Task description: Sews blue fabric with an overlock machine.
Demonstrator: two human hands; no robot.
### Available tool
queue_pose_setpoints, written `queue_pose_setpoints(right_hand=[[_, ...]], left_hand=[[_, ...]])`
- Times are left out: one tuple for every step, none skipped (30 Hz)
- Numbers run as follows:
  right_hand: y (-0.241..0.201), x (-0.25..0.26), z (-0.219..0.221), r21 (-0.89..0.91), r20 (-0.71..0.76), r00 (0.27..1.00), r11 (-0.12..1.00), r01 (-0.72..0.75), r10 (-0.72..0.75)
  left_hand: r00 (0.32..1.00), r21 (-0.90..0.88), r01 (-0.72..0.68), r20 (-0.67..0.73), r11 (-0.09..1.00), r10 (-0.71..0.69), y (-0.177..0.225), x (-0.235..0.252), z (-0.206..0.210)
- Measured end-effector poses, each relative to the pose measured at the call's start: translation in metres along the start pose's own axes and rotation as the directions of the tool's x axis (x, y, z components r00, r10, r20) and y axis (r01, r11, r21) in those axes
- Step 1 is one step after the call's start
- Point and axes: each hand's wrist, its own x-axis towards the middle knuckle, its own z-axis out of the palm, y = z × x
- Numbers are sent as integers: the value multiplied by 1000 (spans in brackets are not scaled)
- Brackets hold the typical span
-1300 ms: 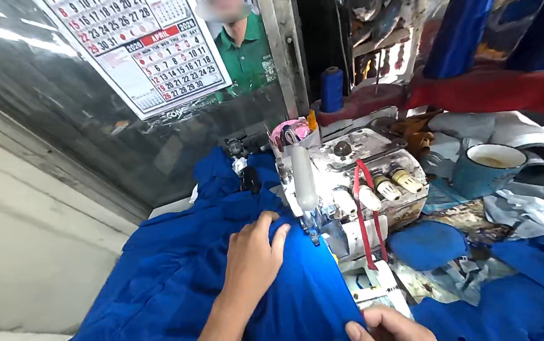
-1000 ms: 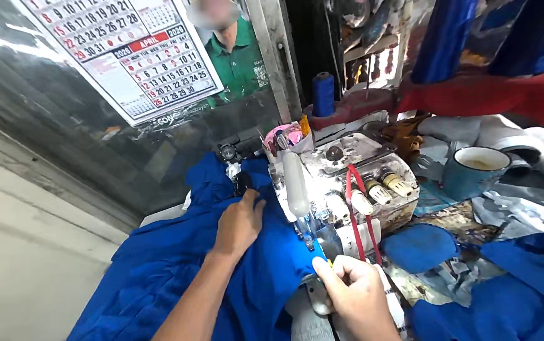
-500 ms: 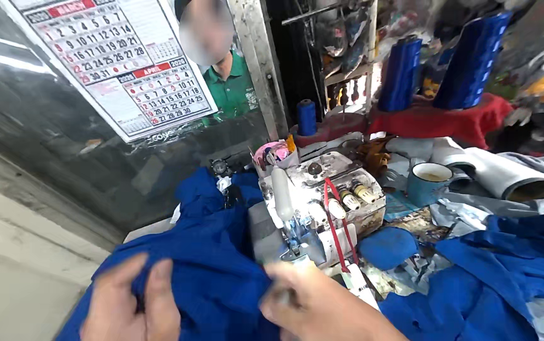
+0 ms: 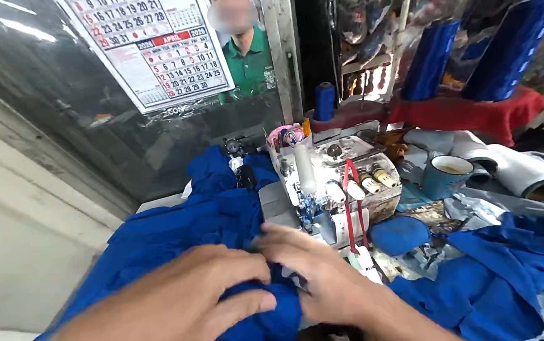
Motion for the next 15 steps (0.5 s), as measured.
queue_pose_setpoints(right_hand=[[0,15,3,-7,115,990,996,87,-86],[-3,24,5,-44,234,964,989,141,-127],[-8,31,6,-88,339,931,981,173,-134],[-13,38,7,-133,418,902,974,182,-111],[-19,49,11,-186,454,888,967,174,-72],[-26,62,16,-245,442,897,958,149,-27],[-35,74,21,-326,375,927,934,148,-16],[-47,85,26,-411,269,961,895,171,-60],[-62,96,30,-463,181,975,864,197,-125],[-76,103,34,-481,139,971,844,239,-196],[-85,103,38,-459,152,956,839,292,-250],[-85,97,42,-421,214,944,848,321,-251],[-78,89,43,-407,307,936,865,292,-172],[-68,81,39,-429,414,910,879,208,-14],[-60,77,31,-464,502,851,878,116,152]], left_hand=[[999,131,33,36,991,-37,0,-4,-13],[995,289,67,56,955,-86,-3,-9,-28],[982,463,124,67,877,-175,-8,-14,-43],[939,613,216,82,760,-333,-13,-18,-59],[848,715,316,83,624,-524,-17,-19,-75],[752,766,385,62,514,-656,-23,-16,-92],[679,796,428,29,428,-734,-28,-10,-110],[670,818,440,-24,371,-742,-33,-5,-126],[687,832,444,-77,333,-722,-34,1,-139],[721,852,427,-118,303,-683,-33,4,-148],[756,868,394,-120,301,-643,-31,3,-151],[796,880,336,-76,334,-600,-27,-2,-149],[820,881,279,-12,382,-572,-24,-10,-143],[800,881,248,49,404,-598,-22,-15,-137],[742,881,250,93,402,-664,-19,-18,-133]])
